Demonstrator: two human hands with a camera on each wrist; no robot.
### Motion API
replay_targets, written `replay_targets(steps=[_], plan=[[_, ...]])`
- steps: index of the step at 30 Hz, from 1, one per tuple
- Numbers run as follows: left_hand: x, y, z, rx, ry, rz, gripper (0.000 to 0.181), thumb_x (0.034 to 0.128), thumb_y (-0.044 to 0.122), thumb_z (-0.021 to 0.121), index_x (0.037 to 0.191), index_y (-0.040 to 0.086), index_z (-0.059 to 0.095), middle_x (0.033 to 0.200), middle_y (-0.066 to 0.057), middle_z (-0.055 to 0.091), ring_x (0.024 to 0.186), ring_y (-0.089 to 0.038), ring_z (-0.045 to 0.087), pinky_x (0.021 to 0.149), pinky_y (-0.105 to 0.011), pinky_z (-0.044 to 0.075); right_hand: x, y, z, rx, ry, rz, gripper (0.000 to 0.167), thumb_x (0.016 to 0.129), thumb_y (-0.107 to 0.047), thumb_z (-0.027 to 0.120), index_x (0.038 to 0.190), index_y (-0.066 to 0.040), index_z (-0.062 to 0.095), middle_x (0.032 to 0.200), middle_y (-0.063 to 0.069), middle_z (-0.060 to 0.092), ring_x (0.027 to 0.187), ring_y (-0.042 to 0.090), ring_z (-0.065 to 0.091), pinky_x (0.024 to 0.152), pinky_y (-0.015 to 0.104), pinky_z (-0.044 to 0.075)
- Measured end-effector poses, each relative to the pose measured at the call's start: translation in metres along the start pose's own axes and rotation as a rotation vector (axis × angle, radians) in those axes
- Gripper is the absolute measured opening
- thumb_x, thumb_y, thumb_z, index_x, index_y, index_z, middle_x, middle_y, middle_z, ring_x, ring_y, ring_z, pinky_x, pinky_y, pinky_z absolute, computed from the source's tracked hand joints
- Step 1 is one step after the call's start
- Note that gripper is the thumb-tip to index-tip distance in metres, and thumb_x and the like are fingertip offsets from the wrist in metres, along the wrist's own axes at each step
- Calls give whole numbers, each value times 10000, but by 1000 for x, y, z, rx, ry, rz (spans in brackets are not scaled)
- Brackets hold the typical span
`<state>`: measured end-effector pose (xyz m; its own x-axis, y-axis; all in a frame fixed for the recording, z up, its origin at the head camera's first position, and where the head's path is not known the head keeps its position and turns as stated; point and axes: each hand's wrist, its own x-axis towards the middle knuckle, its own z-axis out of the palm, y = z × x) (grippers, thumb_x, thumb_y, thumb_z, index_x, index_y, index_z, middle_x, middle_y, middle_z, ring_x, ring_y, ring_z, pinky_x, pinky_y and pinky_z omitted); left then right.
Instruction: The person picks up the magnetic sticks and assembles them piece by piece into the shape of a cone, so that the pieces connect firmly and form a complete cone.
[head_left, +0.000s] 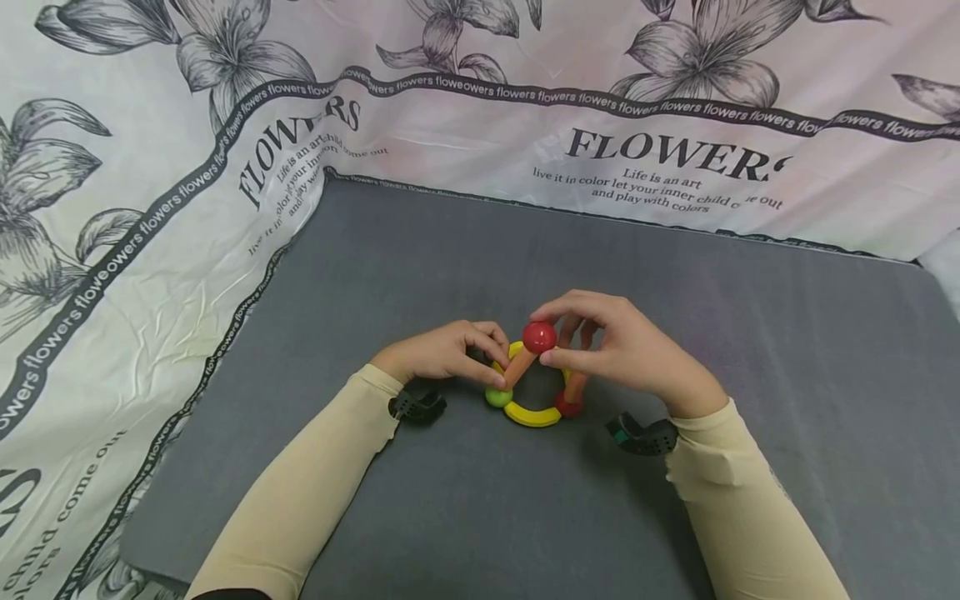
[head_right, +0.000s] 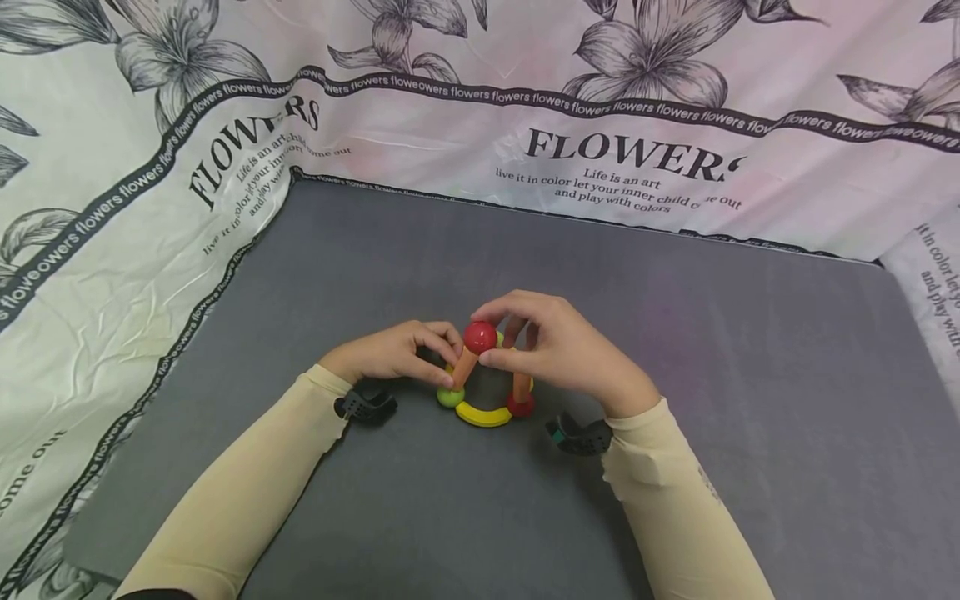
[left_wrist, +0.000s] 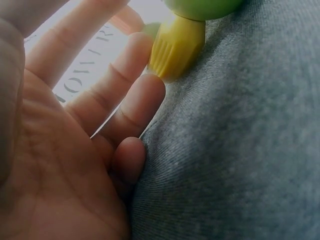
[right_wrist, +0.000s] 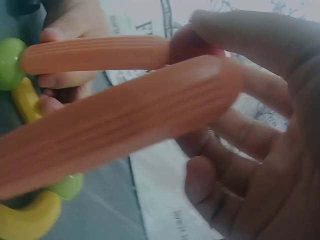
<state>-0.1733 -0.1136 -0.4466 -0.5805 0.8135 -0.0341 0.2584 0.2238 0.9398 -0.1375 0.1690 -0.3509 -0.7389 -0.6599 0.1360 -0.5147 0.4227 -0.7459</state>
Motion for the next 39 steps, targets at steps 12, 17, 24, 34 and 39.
replay_targets(steps=[12,17,24,34,39], plan=[[3,0,1,22,-12,-27,193,911,174,837,1094,115,822,1175,-23,628,1129,-196,558,1012,-349,461,-40,-6,-16,-95,-70,139,399,920,-254,844,1287,-179,706,1161,-76,697,921,88,639,709,304,529],[1,0,3,29,-15,-46,201,912,179,837,1104,119,823,1181,-22,625,1136,-197,555,1006,-350,469,-41,2,-12,-46,-143,189,307,922,-270,842,1207,-213,743,1030,-93,704,825,106,628,676,309,523],[-1,-2,2,23,6,-43,178,914,155,831,1087,110,823,1165,-31,623,1103,-207,559,974,-350,473,-26,12,6,-17,-128,146,182,943,-226,820,1118,-219,773,950,-115,703,774,132,618,666,324,525],[3,0,3,52,18,-48,111,891,188,861,985,150,818,1137,-17,637,1050,-196,574,942,-334,474,-26,14,8,-54,-93,159,159,942,-218,820,1094,-233,777,948,-107,700,826,114,646,678,338,531],[3,0,4,31,21,-47,128,888,184,861,998,145,810,1143,-31,639,1033,-217,577,928,-348,480,-25,16,8,-61,-98,167,179,943,-235,821,1116,-236,775,969,-104,704,838,109,647,675,334,536]])
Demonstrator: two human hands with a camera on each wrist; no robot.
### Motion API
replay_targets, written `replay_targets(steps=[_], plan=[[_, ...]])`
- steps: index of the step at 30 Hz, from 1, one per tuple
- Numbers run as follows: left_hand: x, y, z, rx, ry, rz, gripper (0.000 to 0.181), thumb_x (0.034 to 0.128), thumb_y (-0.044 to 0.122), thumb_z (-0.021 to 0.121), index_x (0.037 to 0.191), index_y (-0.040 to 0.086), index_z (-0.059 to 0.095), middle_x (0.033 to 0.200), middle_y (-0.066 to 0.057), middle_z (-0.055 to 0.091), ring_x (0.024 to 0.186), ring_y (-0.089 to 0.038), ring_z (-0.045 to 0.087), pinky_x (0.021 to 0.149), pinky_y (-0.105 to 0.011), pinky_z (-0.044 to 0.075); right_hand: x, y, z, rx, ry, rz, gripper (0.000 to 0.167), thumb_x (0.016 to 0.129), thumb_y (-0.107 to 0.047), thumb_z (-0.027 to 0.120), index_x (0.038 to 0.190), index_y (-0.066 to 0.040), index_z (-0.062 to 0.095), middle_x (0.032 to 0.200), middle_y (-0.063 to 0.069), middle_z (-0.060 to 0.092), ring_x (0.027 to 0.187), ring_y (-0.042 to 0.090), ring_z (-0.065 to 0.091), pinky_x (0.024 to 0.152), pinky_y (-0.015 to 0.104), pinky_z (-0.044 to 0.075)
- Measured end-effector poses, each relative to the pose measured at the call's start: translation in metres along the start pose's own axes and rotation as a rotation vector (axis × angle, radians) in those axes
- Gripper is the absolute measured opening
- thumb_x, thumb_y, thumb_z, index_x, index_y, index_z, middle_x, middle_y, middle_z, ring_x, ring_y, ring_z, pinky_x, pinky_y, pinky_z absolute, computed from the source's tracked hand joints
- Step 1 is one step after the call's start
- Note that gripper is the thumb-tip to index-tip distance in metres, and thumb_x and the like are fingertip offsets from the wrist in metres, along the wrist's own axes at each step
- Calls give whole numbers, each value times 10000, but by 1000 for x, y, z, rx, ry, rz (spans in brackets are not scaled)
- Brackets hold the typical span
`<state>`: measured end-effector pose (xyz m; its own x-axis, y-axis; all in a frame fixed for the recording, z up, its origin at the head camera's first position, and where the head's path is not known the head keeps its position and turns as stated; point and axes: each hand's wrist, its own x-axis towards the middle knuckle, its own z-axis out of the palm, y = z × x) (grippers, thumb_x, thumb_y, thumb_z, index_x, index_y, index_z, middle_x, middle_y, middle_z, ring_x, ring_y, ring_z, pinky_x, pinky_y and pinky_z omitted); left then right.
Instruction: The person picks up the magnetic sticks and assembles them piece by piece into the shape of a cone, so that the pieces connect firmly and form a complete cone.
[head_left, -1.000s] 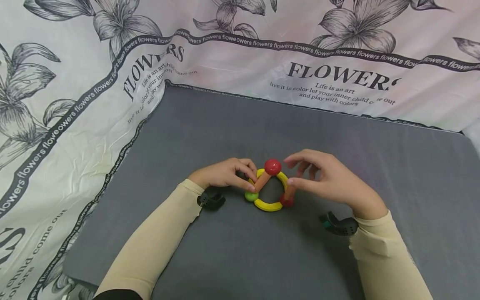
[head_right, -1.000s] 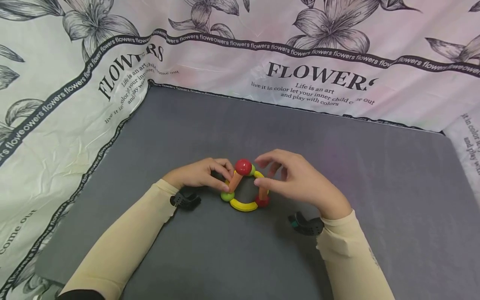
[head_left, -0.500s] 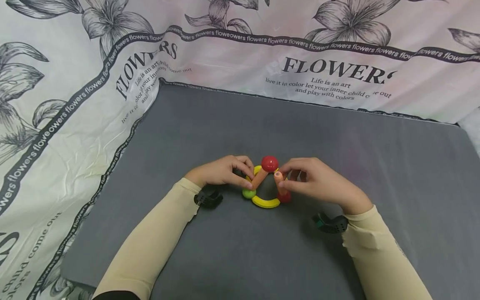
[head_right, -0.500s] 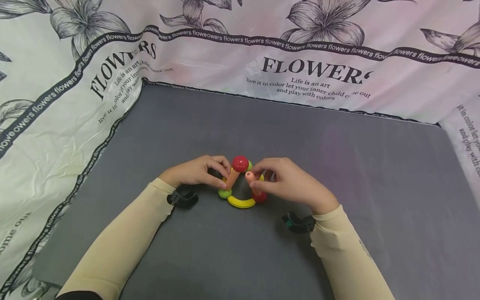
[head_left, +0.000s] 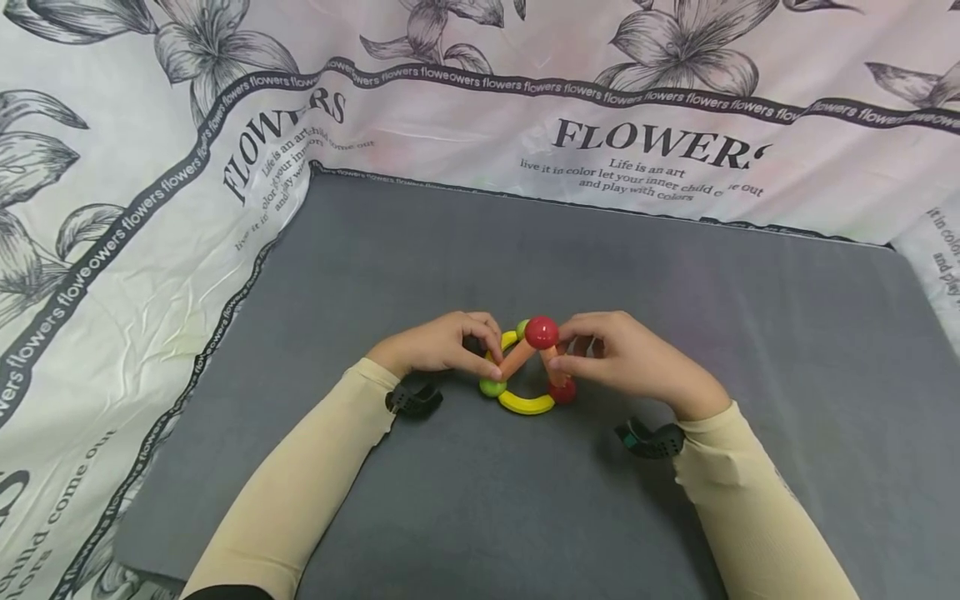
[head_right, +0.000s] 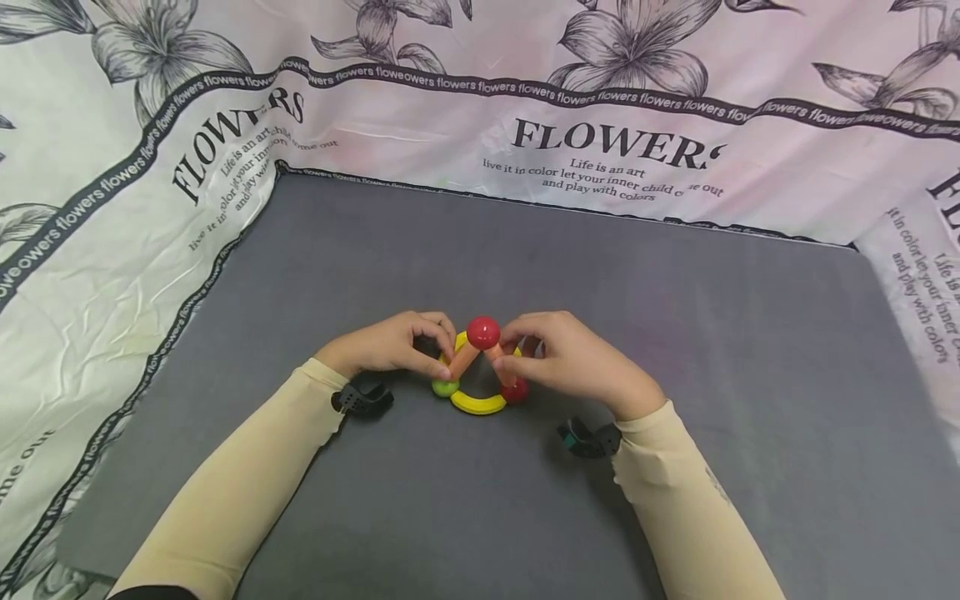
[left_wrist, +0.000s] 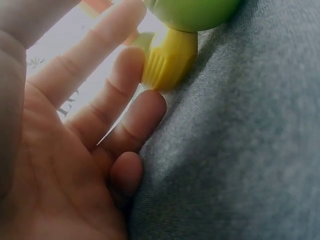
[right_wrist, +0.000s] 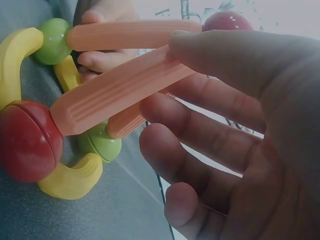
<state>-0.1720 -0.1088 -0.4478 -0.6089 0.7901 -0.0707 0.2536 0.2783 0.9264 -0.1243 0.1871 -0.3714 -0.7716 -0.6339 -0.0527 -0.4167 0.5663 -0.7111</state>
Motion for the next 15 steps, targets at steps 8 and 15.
replay_targets(steps=[8,15], plan=[[1,-7,0,-6,-3,-1,154,926,192,825,1072,154,801,1173,-15,658,1059,-215,581,946,-354,486,1,5,2,13,-2,-2,176,943,-229,820,1113,-205,783,961,-90,705,838,127,639,671,319,529],[-9,-15,6,-40,18,9,147,938,161,804,1081,129,796,1165,-21,669,1054,-224,589,942,-360,492,4,10,10,39,-50,-1,137,953,-259,809,1081,-223,776,949,-98,709,815,147,630,680,335,531]])
